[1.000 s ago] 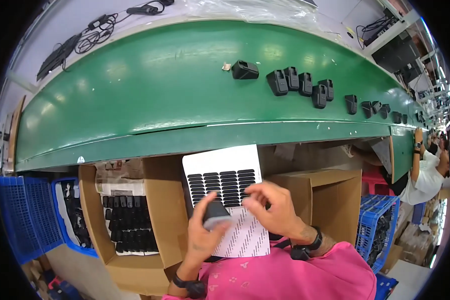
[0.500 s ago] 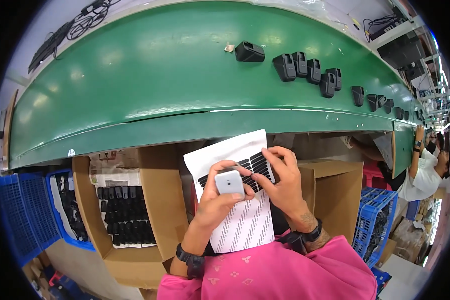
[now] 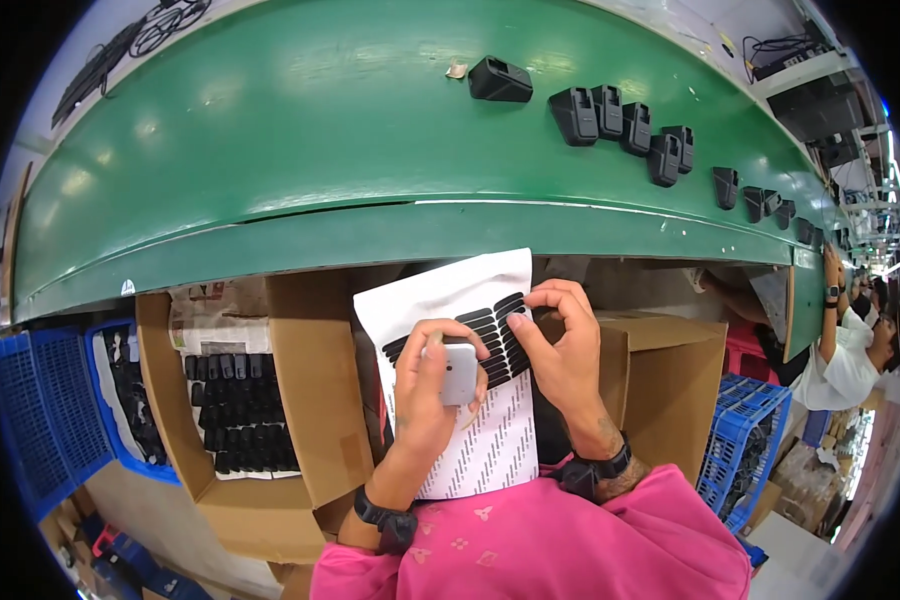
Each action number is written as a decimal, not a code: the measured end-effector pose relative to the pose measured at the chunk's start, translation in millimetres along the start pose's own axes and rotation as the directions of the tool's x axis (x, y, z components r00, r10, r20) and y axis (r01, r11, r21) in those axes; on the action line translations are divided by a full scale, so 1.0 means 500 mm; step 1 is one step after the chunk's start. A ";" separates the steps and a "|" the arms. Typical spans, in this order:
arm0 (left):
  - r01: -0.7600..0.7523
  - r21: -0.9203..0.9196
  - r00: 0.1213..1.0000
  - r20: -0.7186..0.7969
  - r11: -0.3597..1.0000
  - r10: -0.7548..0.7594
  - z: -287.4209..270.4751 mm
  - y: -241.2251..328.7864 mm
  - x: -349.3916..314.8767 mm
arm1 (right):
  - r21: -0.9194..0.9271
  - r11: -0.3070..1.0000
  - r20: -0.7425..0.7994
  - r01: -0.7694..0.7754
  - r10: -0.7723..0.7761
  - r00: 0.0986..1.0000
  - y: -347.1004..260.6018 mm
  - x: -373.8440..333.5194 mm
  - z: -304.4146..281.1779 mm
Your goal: The person removes a mouse from a box, peels adhesive pads from a sheet, and presses them onto the bottom of the mouse. After placing the mouse on a conveyor belt, they cover the remaining mice in the box with newspaper.
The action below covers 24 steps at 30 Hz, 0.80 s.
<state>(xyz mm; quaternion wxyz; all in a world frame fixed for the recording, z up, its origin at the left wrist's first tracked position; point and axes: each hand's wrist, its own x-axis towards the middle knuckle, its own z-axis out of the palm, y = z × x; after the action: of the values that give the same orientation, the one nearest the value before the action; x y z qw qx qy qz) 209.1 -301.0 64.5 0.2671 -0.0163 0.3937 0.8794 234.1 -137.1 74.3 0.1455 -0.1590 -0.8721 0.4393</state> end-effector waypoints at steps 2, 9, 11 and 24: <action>-0.029 0.049 1.000 0.000 0.998 0.029 0.001 -0.001 0.002 | 0.040 0.999 -0.014 -0.025 0.025 1.000 0.003 0.002 -0.001; 0.078 -0.122 0.997 0.003 0.989 -0.078 0.015 -0.003 0.015 | -0.193 0.969 -0.053 0.155 -0.168 0.984 0.000 0.005 -0.007; -0.016 -0.048 0.999 -0.039 0.999 0.014 -0.003 -0.010 0.001 | -0.084 0.983 0.041 0.165 -0.162 0.986 -0.005 0.002 0.027; -0.484 0.027 0.864 -0.148 0.875 0.482 -0.029 -0.169 0.109 | -0.093 0.953 0.278 0.288 -0.253 0.927 0.051 0.080 -0.028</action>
<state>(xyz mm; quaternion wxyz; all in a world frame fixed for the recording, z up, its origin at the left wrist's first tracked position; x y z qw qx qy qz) 200.6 -239.9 -16.5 0.0081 0.0149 0.3992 0.9167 207.1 -96.4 66.5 0.0770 0.0132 -0.9242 0.3737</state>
